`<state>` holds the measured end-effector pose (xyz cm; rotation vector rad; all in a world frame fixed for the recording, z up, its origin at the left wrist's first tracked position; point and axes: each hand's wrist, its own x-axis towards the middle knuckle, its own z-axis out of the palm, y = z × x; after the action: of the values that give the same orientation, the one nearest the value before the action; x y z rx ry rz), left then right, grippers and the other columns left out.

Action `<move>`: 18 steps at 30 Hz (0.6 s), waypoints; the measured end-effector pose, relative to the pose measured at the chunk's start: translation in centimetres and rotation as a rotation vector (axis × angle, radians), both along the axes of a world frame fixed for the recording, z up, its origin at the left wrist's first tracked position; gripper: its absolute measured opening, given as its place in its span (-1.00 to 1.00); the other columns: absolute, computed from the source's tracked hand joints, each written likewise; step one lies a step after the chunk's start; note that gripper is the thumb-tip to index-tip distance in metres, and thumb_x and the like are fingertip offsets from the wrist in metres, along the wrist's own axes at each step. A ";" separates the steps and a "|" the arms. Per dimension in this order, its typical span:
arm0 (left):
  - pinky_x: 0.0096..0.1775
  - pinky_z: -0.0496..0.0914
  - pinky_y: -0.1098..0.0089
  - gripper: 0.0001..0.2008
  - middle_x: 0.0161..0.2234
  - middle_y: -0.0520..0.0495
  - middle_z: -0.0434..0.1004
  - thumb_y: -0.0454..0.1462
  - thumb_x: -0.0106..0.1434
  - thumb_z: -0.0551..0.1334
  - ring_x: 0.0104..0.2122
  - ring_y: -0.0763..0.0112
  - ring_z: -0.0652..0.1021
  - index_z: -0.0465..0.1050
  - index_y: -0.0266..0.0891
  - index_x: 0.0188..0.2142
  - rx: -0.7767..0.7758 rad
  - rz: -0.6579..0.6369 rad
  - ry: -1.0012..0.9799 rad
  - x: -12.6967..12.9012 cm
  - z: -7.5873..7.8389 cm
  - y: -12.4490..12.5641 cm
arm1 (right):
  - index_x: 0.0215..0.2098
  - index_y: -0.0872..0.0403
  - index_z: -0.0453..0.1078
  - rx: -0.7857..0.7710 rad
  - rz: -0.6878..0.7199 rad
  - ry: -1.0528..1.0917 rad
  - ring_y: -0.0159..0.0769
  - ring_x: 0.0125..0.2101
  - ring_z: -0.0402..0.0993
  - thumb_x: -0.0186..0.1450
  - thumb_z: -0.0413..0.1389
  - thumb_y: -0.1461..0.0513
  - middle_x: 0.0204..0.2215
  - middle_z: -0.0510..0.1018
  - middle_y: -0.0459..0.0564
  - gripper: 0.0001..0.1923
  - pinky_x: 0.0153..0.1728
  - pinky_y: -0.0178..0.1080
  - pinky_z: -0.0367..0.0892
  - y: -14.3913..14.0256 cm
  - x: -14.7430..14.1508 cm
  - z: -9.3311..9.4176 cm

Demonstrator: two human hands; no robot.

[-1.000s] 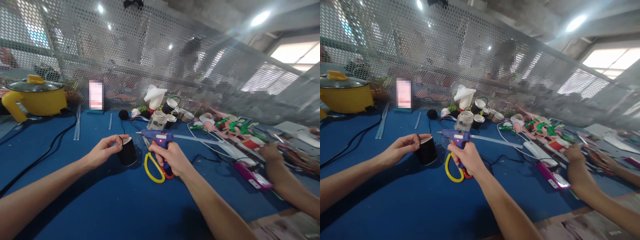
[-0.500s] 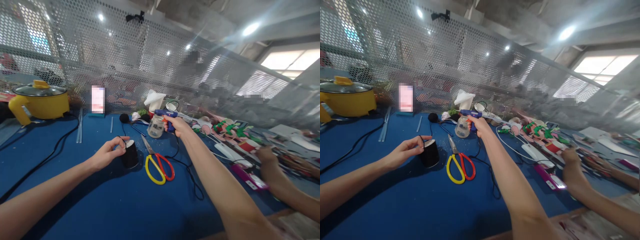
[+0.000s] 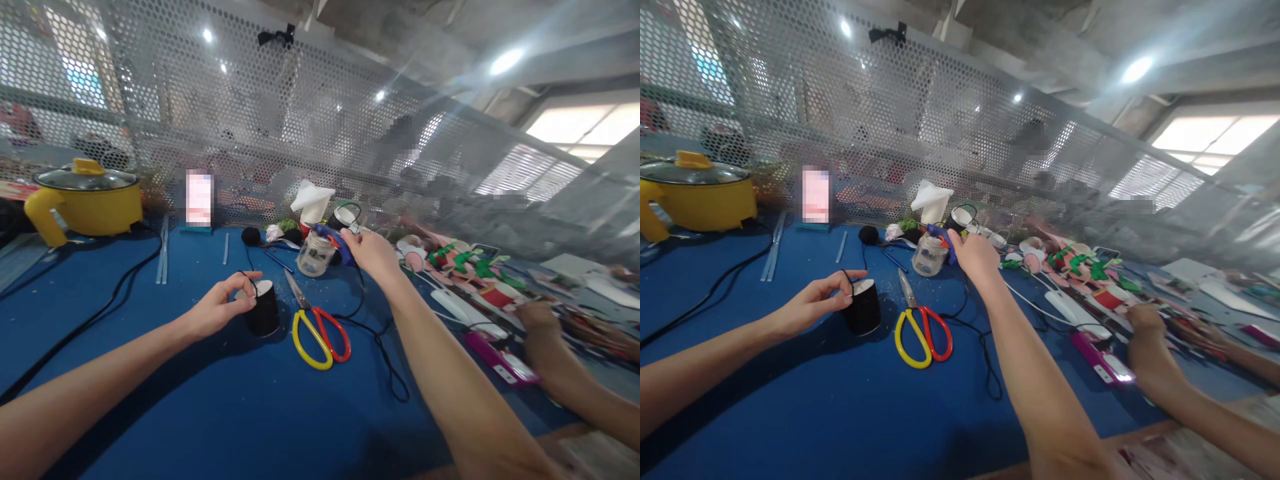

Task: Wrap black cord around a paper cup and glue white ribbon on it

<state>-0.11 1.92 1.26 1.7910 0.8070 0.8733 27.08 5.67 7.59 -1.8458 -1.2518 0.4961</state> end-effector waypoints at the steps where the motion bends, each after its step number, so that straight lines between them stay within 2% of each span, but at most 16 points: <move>1: 0.00 0.10 0.14 -0.89 -0.03 -0.25 0.30 -0.26 0.10 0.12 0.12 0.13 0.17 0.23 -0.22 -0.51 0.008 -0.005 0.004 0.0 0.0 0.0 | -0.57 0.11 0.31 0.080 -0.002 -0.072 -0.09 -0.20 0.37 0.13 0.10 0.07 -0.44 0.47 0.13 -0.72 -0.27 -0.19 0.27 -0.7 -0.7 0.1; 3: -0.02 0.12 0.16 -0.89 -0.06 -0.23 0.32 -0.26 0.11 0.12 0.12 0.13 0.17 0.22 -0.22 -0.51 0.026 -0.015 0.010 0.1 0.0 0.0 | -0.55 0.12 0.35 0.328 0.100 -0.387 -0.14 -0.25 0.37 0.18 0.03 0.07 -0.41 0.47 0.12 -0.70 -0.25 -0.19 0.24 -2.2 -2.9 0.1; 4: -0.02 0.13 0.16 -0.88 -0.07 -0.23 0.33 -0.25 0.11 0.12 0.11 0.13 0.18 0.22 -0.22 -0.51 0.033 -0.019 0.014 0.1 0.0 0.0 | -0.55 0.12 0.36 0.398 0.212 -0.463 -0.21 -0.33 0.39 0.21 -0.02 0.07 -0.45 0.47 0.08 -0.66 -0.28 -0.22 0.24 -2.8 -4.4 -0.1; 6: -0.02 0.13 0.17 -0.88 -0.08 -0.21 0.35 -0.24 0.12 0.12 0.11 0.13 0.19 0.23 -0.21 -0.51 0.042 -0.021 0.021 0.2 0.0 0.0 | -0.55 0.12 0.39 0.392 0.505 -0.492 -0.33 -0.43 0.40 0.27 -0.12 0.07 -0.50 0.47 0.01 -0.59 -0.35 -0.30 0.25 -3.6 -7.5 -0.6; 7: -0.02 0.13 0.17 -0.87 -0.07 -0.21 0.35 -0.24 0.12 0.12 0.11 0.13 0.19 0.23 -0.21 -0.51 0.043 -0.021 0.025 0.2 0.1 -0.1 | -0.58 0.11 0.39 0.358 0.610 -0.503 -0.36 -0.45 0.40 0.27 -0.11 0.06 -0.53 0.48 -0.01 -0.57 -0.36 -0.33 0.25 -3.6 -8.7 -0.8; 8: -0.01 0.13 0.17 -0.87 -0.07 -0.20 0.35 -0.23 0.12 0.12 0.11 0.13 0.18 0.23 -0.21 -0.51 0.045 -0.019 0.027 0.2 0.1 -0.1 | -0.59 0.11 0.39 0.326 0.637 -0.512 -0.36 -0.45 0.41 0.25 -0.09 0.04 -0.54 0.48 -0.02 -0.57 -0.36 -0.34 0.25 -3.5 -9.5 -1.0; 10: -0.01 0.12 0.18 -0.87 -0.05 -0.21 0.34 -0.22 0.11 0.12 0.13 0.13 0.17 0.22 -0.20 -0.51 0.041 -0.010 0.029 0.2 0.1 -0.2 | -0.54 0.11 0.40 0.332 0.447 -0.489 -0.31 -0.41 0.42 0.22 -0.06 0.02 -0.50 0.50 0.01 -0.61 -0.33 -0.31 0.26 -2.7 -9.2 -1.1; 11: -0.01 0.12 0.17 -0.86 -0.04 -0.21 0.34 -0.22 0.11 0.12 0.13 0.13 0.16 0.22 -0.20 -0.51 0.038 -0.005 0.033 0.2 0.2 -0.2 | -0.45 0.14 0.41 0.340 0.359 -0.479 -0.23 -0.32 0.42 0.25 -0.09 0.05 -0.42 0.50 0.08 -0.61 -0.25 -0.24 0.24 -2.2 -8.1 -1.3; 13: -0.01 0.12 0.17 -0.85 -0.04 -0.22 0.33 -0.20 0.11 0.13 0.13 0.11 0.16 0.22 -0.20 -0.51 0.039 0.004 0.045 0.2 0.3 -0.3 | -0.29 0.24 0.38 0.308 0.133 -0.433 -0.04 -0.15 0.35 0.23 -0.06 0.11 -0.29 0.48 0.28 -0.65 -0.14 -0.08 0.18 -1.3 -4.5 -2.1; 14: -0.01 0.13 0.17 -0.84 -0.04 -0.22 0.33 -0.20 0.11 0.13 0.13 0.10 0.15 0.22 -0.20 -0.52 0.040 0.002 0.054 0.2 0.4 -0.3 | -0.27 0.24 0.38 0.188 -0.012 -0.332 -0.01 -0.12 0.33 0.15 0.05 0.13 -0.27 0.48 0.28 -0.68 -0.12 -0.07 0.18 -1.1 -2.5 -2.9; 16: -0.02 0.13 0.17 -0.83 -0.04 -0.22 0.33 -0.18 0.11 0.12 0.13 0.09 0.15 0.23 -0.21 -0.52 0.046 -0.006 0.077 0.3 0.6 -0.4 | -0.33 0.26 0.41 0.070 -0.035 -0.248 0.05 -0.21 0.41 0.02 0.18 0.18 -0.38 0.52 0.26 -0.69 -0.22 -0.06 0.27 -1.6 1.2 -5.1; 18: -0.03 0.15 0.18 -0.82 -0.05 -0.22 0.34 -0.16 0.12 0.12 0.12 0.09 0.17 0.23 -0.21 -0.52 0.040 -0.018 0.095 0.3 0.7 -0.4 | -0.32 0.22 0.42 0.022 0.001 -0.174 -0.07 -0.31 0.48 -0.02 0.20 0.20 -0.43 0.55 0.16 -0.69 -0.31 -0.14 0.35 -3.1 3.7 -7.2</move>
<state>0.23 1.54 1.98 1.8834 0.8377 0.8028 30.80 2.59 0.36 -1.9018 -1.3674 0.3265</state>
